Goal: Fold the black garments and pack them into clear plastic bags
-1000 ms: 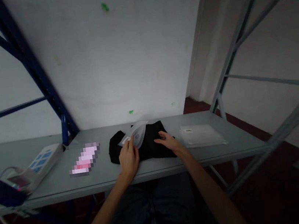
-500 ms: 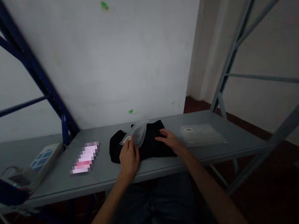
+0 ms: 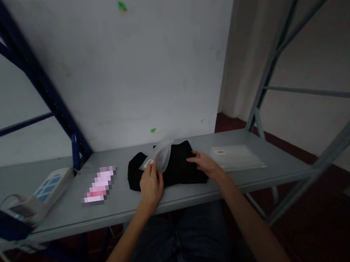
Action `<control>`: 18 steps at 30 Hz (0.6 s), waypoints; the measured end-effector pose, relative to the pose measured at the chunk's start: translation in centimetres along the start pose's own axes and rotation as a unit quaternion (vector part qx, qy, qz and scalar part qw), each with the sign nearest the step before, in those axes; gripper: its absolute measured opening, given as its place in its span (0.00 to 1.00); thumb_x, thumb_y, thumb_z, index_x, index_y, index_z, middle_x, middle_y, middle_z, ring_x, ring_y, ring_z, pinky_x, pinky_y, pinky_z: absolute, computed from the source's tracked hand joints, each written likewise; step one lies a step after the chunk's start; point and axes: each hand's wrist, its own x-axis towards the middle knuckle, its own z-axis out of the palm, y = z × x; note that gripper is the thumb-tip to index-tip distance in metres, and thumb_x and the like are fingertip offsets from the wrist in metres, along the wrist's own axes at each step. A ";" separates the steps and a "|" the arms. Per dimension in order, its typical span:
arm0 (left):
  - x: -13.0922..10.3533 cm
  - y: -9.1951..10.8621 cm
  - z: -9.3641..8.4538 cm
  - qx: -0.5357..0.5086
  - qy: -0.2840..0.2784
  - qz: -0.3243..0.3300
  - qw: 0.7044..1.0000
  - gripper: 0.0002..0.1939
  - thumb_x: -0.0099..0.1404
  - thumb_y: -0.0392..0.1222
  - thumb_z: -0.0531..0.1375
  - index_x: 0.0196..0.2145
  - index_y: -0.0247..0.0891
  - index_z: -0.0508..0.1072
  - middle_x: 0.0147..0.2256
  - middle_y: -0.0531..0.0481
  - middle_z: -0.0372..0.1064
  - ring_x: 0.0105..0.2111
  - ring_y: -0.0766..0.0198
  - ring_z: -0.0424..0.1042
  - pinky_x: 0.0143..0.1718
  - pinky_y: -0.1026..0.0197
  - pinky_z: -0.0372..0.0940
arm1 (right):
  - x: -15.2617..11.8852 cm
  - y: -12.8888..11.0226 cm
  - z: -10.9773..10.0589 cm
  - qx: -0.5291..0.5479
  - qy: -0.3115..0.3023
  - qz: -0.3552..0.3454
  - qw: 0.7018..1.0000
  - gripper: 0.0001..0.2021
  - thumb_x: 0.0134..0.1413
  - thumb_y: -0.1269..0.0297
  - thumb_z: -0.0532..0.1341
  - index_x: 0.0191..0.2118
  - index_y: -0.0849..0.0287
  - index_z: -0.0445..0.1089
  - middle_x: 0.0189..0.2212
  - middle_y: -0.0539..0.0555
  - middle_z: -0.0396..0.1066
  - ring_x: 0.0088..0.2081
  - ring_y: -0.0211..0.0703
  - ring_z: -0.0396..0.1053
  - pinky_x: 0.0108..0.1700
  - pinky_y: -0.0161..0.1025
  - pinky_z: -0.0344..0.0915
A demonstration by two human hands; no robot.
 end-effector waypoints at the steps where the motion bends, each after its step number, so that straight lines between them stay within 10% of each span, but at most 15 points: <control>1: 0.0 0.0 0.0 0.000 -0.002 0.001 1.000 0.25 0.74 0.36 0.50 0.67 0.35 0.59 0.52 0.35 0.71 0.50 0.49 0.74 0.51 0.49 0.71 | -0.4 -0.5 -0.3 0.001 -0.010 0.010 1.000 0.30 0.43 0.58 0.70 0.56 0.52 0.69 0.48 0.55 0.77 0.46 0.48 0.74 0.42 0.40 0.67; 8: 0.0 0.0 0.0 -0.009 -0.057 0.056 0.997 0.29 0.74 0.36 0.50 0.70 0.39 0.55 0.53 0.38 0.71 0.52 0.50 0.73 0.53 0.50 0.70 | -2.4 -2.6 -1.2 -0.005 -0.129 -0.011 0.992 0.35 0.46 0.59 0.70 0.62 0.44 0.67 0.47 0.50 0.77 0.40 0.44 0.73 0.35 0.35 0.67; 18: -0.3 0.1 0.2 -0.034 -0.082 0.097 0.991 0.31 0.73 0.36 0.51 0.71 0.38 0.53 0.53 0.39 0.71 0.53 0.52 0.73 0.54 0.52 0.70 | -0.4 0.6 4.9 0.069 0.031 -0.034 0.997 0.32 0.47 0.57 0.68 0.60 0.50 0.65 0.49 0.55 0.77 0.45 0.49 0.76 0.39 0.42 0.74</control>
